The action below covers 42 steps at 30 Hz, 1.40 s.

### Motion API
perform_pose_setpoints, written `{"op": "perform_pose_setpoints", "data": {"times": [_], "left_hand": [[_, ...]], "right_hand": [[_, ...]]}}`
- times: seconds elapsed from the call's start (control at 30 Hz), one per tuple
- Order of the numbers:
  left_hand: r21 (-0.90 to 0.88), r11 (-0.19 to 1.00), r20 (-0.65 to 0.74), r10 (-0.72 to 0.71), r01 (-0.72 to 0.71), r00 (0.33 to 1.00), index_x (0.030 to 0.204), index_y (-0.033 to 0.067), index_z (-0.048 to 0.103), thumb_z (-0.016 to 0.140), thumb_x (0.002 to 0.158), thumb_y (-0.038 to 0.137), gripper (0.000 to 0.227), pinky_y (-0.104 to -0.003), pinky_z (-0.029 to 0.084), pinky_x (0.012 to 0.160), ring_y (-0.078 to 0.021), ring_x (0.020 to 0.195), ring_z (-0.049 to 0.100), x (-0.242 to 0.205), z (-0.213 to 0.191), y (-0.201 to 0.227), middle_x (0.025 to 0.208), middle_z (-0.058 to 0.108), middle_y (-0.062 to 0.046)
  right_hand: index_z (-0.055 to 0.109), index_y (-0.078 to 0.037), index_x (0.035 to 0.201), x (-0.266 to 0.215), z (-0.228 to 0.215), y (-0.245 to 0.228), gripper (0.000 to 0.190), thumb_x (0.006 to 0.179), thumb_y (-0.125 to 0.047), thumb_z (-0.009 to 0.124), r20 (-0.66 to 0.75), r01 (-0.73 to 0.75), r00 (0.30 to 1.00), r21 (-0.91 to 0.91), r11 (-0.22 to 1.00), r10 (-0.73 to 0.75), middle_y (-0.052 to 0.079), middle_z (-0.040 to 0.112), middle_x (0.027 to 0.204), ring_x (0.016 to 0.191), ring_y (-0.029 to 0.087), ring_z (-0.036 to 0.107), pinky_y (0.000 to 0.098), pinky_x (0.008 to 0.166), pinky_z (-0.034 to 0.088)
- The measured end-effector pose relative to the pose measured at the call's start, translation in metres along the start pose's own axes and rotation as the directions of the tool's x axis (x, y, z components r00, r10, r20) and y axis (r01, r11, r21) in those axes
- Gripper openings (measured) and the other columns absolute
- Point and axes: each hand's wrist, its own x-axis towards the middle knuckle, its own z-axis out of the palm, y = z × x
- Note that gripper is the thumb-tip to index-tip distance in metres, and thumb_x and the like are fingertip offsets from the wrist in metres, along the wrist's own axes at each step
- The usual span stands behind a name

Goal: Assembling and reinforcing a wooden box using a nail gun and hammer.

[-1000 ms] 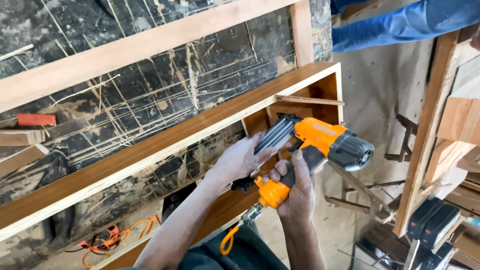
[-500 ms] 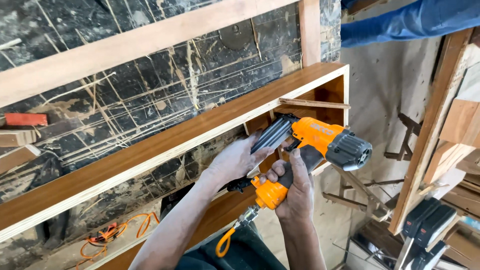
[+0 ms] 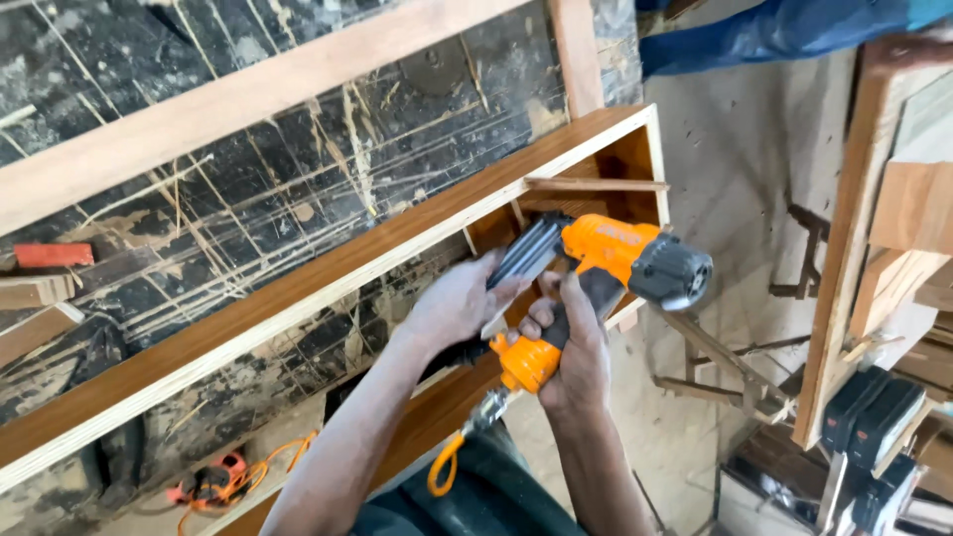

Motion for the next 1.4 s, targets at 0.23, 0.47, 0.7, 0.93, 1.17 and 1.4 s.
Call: {"op": "perform_pose_setpoints", "data": {"times": [0.23,0.47,0.7,0.93,1.17,1.4], "left_hand": [[0.078,0.997,0.205,-0.029,0.013,0.978,0.138,0.0032,0.055,0.055,0.096,0.056,0.067,-0.051,0.054,0.084,-0.0429,0.099,0.068,-0.033,0.04,-0.002,0.109,0.069,-0.025],[0.166,0.986,0.236,-0.033,-0.007,0.971,0.144,0.0061,0.051,0.055,0.094,0.057,0.072,-0.051,0.055,0.083,-0.0432,0.096,0.068,-0.024,0.05,-0.012,0.107,0.069,-0.025],[0.096,0.995,0.185,-0.001,-0.017,0.983,0.147,0.0065,0.05,0.056,0.095,0.057,0.073,-0.049,0.056,0.083,-0.0424,0.099,0.069,-0.014,0.044,-0.012,0.11,0.07,-0.025],[0.13,0.988,0.245,-0.114,0.084,0.963,0.15,0.0093,0.045,0.053,0.095,0.058,0.074,-0.049,0.057,0.084,-0.0406,0.098,0.07,-0.007,0.037,-0.005,0.107,0.07,-0.024],[0.108,0.992,0.221,-0.091,0.068,0.971,0.149,0.0061,0.046,0.054,0.096,0.054,0.072,-0.05,0.056,0.083,-0.0435,0.098,0.069,-0.01,0.043,-0.012,0.109,0.069,-0.026],[0.105,0.99,0.253,-0.123,0.099,0.96,0.149,0.0076,0.046,0.053,0.096,0.054,0.07,-0.051,0.054,0.084,-0.0442,0.099,0.068,-0.005,0.038,-0.013,0.111,0.069,-0.027]], "right_hand": [[0.06,-0.009,0.122,-0.057,-0.041,0.02,0.032,0.095,-0.025,0.058,-0.129,-0.009,0.991,0.081,0.997,0.019,0.002,0.054,0.076,0.072,0.015,0.057,0.0405,0.073,0.054],[0.048,-0.005,0.126,-0.051,-0.075,0.04,0.035,0.096,-0.019,0.058,-0.18,0.002,0.983,0.256,0.967,0.046,0.004,0.053,0.081,0.076,0.018,0.056,0.0437,0.079,0.053],[0.048,-0.008,0.139,-0.042,-0.052,0.03,0.047,0.093,-0.016,0.057,-0.154,0.032,0.988,0.178,0.983,-0.004,0.002,0.051,0.077,0.073,0.017,0.055,0.0414,0.076,0.052],[0.049,-0.007,0.138,-0.033,-0.053,0.025,0.046,0.094,-0.016,0.056,-0.17,-0.004,0.985,0.162,0.987,0.032,0.001,0.049,0.076,0.07,0.014,0.054,0.0391,0.074,0.053],[0.045,-0.005,0.136,-0.032,-0.057,0.027,0.045,0.094,-0.016,0.057,-0.229,-0.074,0.966,0.189,0.979,0.118,0.001,0.05,0.079,0.069,0.014,0.053,0.0394,0.073,0.052],[0.046,-0.008,0.145,-0.027,-0.048,0.026,0.054,0.092,-0.017,0.057,-0.214,-0.067,0.972,0.141,0.988,0.097,0.002,0.05,0.078,0.069,0.014,0.054,0.0399,0.074,0.053]]}}
